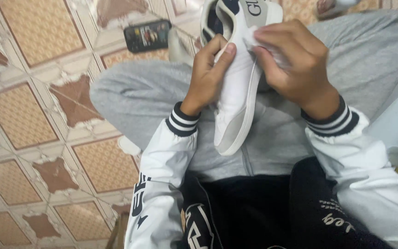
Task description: Cleaning a white sneaker using a wet wipe while sitting on the floor
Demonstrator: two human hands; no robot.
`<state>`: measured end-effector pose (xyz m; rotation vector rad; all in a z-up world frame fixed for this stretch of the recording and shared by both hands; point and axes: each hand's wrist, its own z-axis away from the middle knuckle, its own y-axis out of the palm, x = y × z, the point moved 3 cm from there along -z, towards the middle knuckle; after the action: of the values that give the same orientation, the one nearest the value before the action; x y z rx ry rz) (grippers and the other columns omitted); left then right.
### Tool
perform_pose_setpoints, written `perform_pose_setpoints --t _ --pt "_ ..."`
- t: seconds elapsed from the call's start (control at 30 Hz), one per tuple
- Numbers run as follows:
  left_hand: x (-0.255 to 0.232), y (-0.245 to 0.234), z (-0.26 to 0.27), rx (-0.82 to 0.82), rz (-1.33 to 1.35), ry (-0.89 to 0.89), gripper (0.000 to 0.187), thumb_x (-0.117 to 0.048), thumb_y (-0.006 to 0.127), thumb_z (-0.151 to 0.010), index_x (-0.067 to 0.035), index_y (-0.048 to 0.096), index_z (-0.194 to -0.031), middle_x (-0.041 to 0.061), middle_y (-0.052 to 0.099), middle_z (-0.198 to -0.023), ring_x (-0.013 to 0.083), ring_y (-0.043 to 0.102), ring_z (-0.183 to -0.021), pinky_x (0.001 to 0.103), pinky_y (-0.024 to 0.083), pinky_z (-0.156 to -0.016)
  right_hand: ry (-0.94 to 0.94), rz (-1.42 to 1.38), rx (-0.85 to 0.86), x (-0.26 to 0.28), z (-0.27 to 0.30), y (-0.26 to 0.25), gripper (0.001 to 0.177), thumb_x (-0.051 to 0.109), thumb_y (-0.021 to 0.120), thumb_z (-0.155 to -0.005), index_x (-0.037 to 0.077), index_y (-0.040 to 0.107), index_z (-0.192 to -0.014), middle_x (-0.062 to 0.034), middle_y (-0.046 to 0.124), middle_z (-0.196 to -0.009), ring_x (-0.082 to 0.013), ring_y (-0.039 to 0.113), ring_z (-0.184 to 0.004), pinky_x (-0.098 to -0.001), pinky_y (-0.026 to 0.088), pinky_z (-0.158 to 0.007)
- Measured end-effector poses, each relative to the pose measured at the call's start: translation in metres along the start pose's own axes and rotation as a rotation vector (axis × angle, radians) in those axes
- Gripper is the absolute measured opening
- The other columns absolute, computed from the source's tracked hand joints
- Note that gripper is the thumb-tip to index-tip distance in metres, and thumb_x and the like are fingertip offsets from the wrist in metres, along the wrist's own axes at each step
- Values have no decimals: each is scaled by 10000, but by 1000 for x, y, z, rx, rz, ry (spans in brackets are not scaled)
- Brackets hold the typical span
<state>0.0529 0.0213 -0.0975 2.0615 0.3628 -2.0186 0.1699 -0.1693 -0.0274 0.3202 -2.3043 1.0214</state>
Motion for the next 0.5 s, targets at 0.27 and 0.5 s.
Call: perform_pose_setpoints --t 0.27,0.5 --pt "101 -20 46 -133 262 -146 266 -280 623 -1255 -207 538 -1013 -96 533 -1045 74 509 -1040 325 457 -1006 -50 -218 341 25 34 62 135 -165 899 -1214 -117 876 -1338 -261 842 -1229 -420 793 -1066 -506 645 -993" --pt "180 -22 55 -288 205 -317 393 -230 768 -1172 -9 896 -1471 248 822 -1593 304 668 -1616 426 443 -1452 -101 -180 343 2 37 55 129 -159 937 -1239 -144 875 -1351 -303 904 -1265 -456 850 -1113 -563 674 -1040"
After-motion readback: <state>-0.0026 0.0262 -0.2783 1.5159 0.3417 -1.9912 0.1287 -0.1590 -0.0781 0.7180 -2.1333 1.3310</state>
